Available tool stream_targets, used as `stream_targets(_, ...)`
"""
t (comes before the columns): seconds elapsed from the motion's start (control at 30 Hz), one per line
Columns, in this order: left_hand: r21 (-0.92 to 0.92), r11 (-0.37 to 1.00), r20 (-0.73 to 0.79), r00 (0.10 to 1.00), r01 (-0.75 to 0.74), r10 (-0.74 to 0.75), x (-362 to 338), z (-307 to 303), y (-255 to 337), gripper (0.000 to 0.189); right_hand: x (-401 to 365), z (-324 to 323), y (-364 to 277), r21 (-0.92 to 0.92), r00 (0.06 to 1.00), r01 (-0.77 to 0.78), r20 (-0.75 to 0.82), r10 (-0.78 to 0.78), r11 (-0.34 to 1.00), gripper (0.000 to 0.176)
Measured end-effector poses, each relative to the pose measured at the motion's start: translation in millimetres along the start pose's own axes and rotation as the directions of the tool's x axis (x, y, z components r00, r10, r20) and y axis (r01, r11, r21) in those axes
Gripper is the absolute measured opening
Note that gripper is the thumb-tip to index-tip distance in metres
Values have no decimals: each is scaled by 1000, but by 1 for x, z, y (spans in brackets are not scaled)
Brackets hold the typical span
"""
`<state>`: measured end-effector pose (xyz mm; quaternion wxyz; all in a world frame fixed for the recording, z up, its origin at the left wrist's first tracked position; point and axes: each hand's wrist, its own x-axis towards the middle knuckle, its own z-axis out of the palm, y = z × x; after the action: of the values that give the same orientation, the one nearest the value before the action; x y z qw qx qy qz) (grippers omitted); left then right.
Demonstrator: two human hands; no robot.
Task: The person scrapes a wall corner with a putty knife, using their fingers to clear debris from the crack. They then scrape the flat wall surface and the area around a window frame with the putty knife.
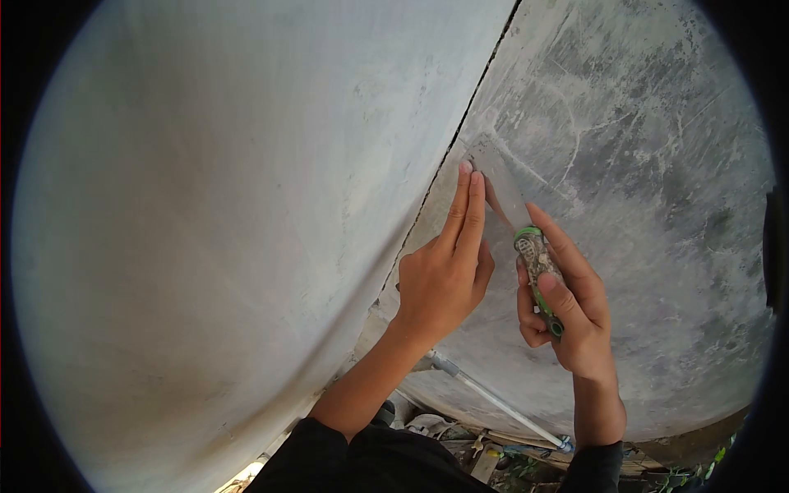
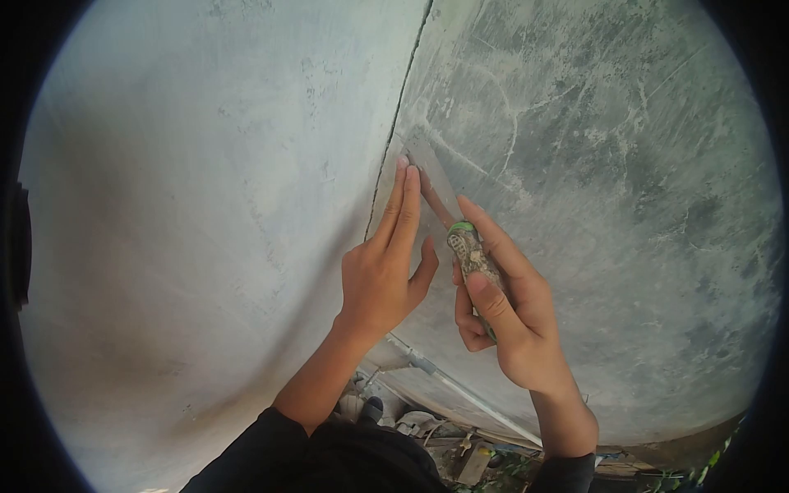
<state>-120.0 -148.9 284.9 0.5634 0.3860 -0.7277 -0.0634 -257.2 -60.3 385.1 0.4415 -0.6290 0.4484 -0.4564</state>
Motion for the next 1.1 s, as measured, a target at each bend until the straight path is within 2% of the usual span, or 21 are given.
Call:
stream_targets(0.17,-30,999,-24,999,-22,21,0,3,-4,88,0,10,3,-42,998,18,-55,-20,999,59)
stream_targets(0.27,-58,998,-44,999,-23,20,5,2,2,87,-8,10,3,-116,998,64,-16,-66,991,58)
stream_targets(0.43,-53,998,-110,994,-21,15,17,2,-3,87,7,19,8,-97,993,98,-51,-103,991,59)
stream_targets(0.6,-43,998,-10,999,-39,39,12,-6,1,86,0,21,6,-57,993,84,-73,-88,995,61)
stream_targets(0.8,-57,998,-21,999,-35,33,11,-4,6,85,1,18,15,-56,989,115,-86,-119,992,60)
stream_targets(0.9,-90,996,-59,998,9,-14,15,0,3,81,3,18,17,-80,989,138,-51,-142,987,60)
stream_targets(1.1,-44,998,-146,989,-45,38,13,8,0,81,0,21,19,-81,987,151,-46,-155,985,60)
